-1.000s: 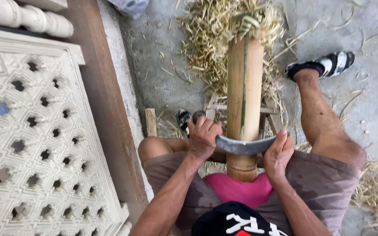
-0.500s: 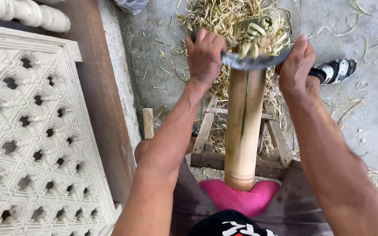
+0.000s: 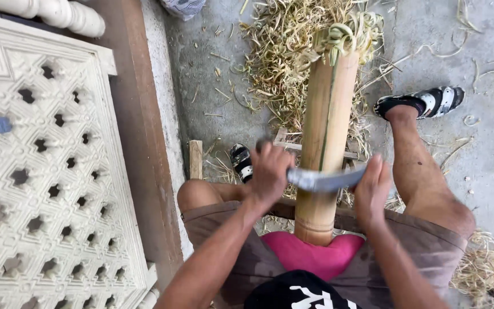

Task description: The recorder uses a curved blade to shave the outer layer off a bamboo pole while holding it between their legs.

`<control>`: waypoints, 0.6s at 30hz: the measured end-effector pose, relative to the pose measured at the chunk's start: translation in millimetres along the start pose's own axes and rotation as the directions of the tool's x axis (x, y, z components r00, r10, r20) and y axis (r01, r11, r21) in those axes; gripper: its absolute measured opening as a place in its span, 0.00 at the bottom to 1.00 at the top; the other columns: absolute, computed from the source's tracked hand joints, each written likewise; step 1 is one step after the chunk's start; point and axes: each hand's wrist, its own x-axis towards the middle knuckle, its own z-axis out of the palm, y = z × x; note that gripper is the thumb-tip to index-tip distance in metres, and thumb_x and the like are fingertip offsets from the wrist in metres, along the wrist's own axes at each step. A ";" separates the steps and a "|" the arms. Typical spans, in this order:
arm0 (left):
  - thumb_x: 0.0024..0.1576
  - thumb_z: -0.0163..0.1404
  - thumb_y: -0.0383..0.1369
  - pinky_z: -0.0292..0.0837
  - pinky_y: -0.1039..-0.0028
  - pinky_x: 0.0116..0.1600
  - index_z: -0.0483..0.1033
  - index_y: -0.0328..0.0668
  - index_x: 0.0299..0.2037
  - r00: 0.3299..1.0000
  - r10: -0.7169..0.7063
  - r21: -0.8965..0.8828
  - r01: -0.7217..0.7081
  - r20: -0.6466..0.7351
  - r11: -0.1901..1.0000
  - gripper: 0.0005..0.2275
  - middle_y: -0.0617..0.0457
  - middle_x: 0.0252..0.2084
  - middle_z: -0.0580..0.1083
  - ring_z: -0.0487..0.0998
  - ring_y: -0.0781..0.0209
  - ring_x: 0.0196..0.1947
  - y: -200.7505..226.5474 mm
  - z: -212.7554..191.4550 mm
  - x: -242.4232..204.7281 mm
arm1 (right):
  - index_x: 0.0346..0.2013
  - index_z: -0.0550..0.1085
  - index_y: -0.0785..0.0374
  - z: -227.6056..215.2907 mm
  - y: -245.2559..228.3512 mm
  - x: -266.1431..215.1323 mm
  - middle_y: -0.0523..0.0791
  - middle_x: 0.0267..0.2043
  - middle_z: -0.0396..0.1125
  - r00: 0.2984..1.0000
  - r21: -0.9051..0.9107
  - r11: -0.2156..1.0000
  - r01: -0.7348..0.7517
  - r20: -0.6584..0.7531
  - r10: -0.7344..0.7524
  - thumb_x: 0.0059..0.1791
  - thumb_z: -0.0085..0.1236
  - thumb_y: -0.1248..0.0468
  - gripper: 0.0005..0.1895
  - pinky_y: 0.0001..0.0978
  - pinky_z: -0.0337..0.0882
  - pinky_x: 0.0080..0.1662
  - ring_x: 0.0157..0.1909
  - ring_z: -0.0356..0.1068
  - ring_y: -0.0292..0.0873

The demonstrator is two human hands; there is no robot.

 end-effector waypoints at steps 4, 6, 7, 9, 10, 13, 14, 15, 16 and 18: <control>0.62 0.54 0.35 0.58 0.57 0.47 0.70 0.49 0.26 0.986 -0.076 -0.060 0.085 0.151 0.995 0.12 0.57 0.29 0.70 0.69 0.58 0.38 18.9 -36.1 -51.2 | 0.31 0.64 0.68 -5.5 17.3 -74.4 0.47 0.20 0.55 0.986 -0.123 0.982 -0.141 -0.111 0.128 0.61 0.38 0.49 0.26 0.42 0.57 0.27 0.22 0.55 0.41; 0.62 0.54 0.36 0.58 0.58 0.47 0.69 0.49 0.26 0.988 -0.072 -0.059 0.081 0.137 0.995 0.12 0.57 0.29 0.70 0.70 0.58 0.38 17.5 -36.6 -42.5 | 0.30 0.63 0.68 -2.4 6.8 -73.1 0.46 0.21 0.54 0.970 -0.019 0.976 -0.219 -0.110 0.216 0.60 0.39 0.48 0.26 0.43 0.57 0.26 0.22 0.55 0.41; 0.62 0.54 0.36 0.58 0.58 0.47 0.68 0.49 0.26 0.990 -0.067 -0.055 0.074 0.123 0.996 0.12 0.58 0.30 0.70 0.70 0.58 0.39 16.6 -36.7 -37.5 | 0.30 0.61 0.68 -0.6 1.2 -71.3 0.45 0.22 0.53 0.948 0.089 0.952 -0.294 -0.100 0.302 0.60 0.39 0.48 0.26 0.44 0.56 0.25 0.23 0.54 0.41; 0.63 0.54 0.37 0.58 0.59 0.47 0.69 0.50 0.26 0.993 -0.069 -0.036 0.073 0.094 0.997 0.13 0.58 0.30 0.71 0.69 0.59 0.38 0.0 -10.6 -25.2 | 0.31 0.62 0.67 3.1 10.4 -36.4 0.45 0.23 0.54 0.981 0.008 0.988 -0.157 -0.115 0.157 0.62 0.39 0.47 0.27 0.41 0.57 0.28 0.25 0.54 0.40; 0.64 0.54 0.38 0.58 0.60 0.46 0.69 0.50 0.27 0.996 -0.066 -0.017 0.067 0.068 0.998 0.13 0.59 0.30 0.71 0.68 0.60 0.38 -10.1 3.7 -16.0 | 0.32 0.63 0.67 6.7 14.6 -15.9 0.45 0.24 0.55 0.992 -0.069 0.997 -0.019 -0.122 0.011 0.64 0.39 0.46 0.28 0.38 0.58 0.30 0.28 0.54 0.38; 0.66 0.53 0.40 0.60 0.64 0.46 0.70 0.52 0.28 0.998 -0.056 0.026 0.056 -0.005 0.998 0.13 0.59 0.29 0.71 0.67 0.60 0.37 -29.1 30.4 20.7 | 0.33 0.63 0.64 22.6 -43.8 35.6 0.42 0.26 0.54 0.999 0.110 0.994 -0.008 -0.046 0.013 0.62 0.38 0.46 0.25 0.34 0.59 0.27 0.27 0.55 0.36; 0.66 0.53 0.40 0.60 0.64 0.46 0.70 0.52 0.28 0.998 -0.058 0.023 0.058 -0.003 0.998 0.13 0.59 0.29 0.71 0.67 0.60 0.37 -34.1 38.7 36.9 | 0.33 0.63 0.64 24.7 -48.0 54.3 0.42 0.26 0.54 0.999 0.107 0.994 -0.010 -0.046 0.015 0.62 0.38 0.46 0.25 0.34 0.59 0.27 0.27 0.55 0.36; 0.66 0.52 0.41 0.59 0.64 0.47 0.70 0.53 0.28 0.997 -0.052 0.031 0.054 -0.052 0.998 0.13 0.60 0.29 0.71 0.67 0.61 0.37 -39.6 46.2 52.2 | 0.35 0.62 0.61 27.8 -51.9 72.8 0.40 0.27 0.54 0.999 0.128 0.991 -0.025 -0.043 0.031 0.61 0.37 0.46 0.23 0.34 0.60 0.26 0.27 0.56 0.35; 0.66 0.52 0.42 0.59 0.64 0.48 0.69 0.53 0.28 0.994 -0.046 0.039 0.050 -0.100 0.998 0.13 0.60 0.29 0.71 0.67 0.62 0.37 -45.2 53.9 67.4 | 0.37 0.61 0.58 30.9 -55.5 91.5 0.38 0.29 0.54 0.998 0.149 0.988 -0.040 -0.039 0.046 0.61 0.36 0.46 0.20 0.34 0.61 0.24 0.27 0.57 0.34; 0.66 0.52 0.42 0.58 0.64 0.46 0.70 0.53 0.27 0.994 -0.057 0.049 0.062 -0.090 0.997 0.14 0.61 0.28 0.71 0.66 0.61 0.37 -54.0 62.4 96.8 | 0.35 0.61 0.58 35.4 -70.8 117.9 0.39 0.26 0.54 1.000 0.148 0.989 -0.025 -0.001 0.025 0.61 0.34 0.44 0.22 0.34 0.59 0.22 0.23 0.56 0.35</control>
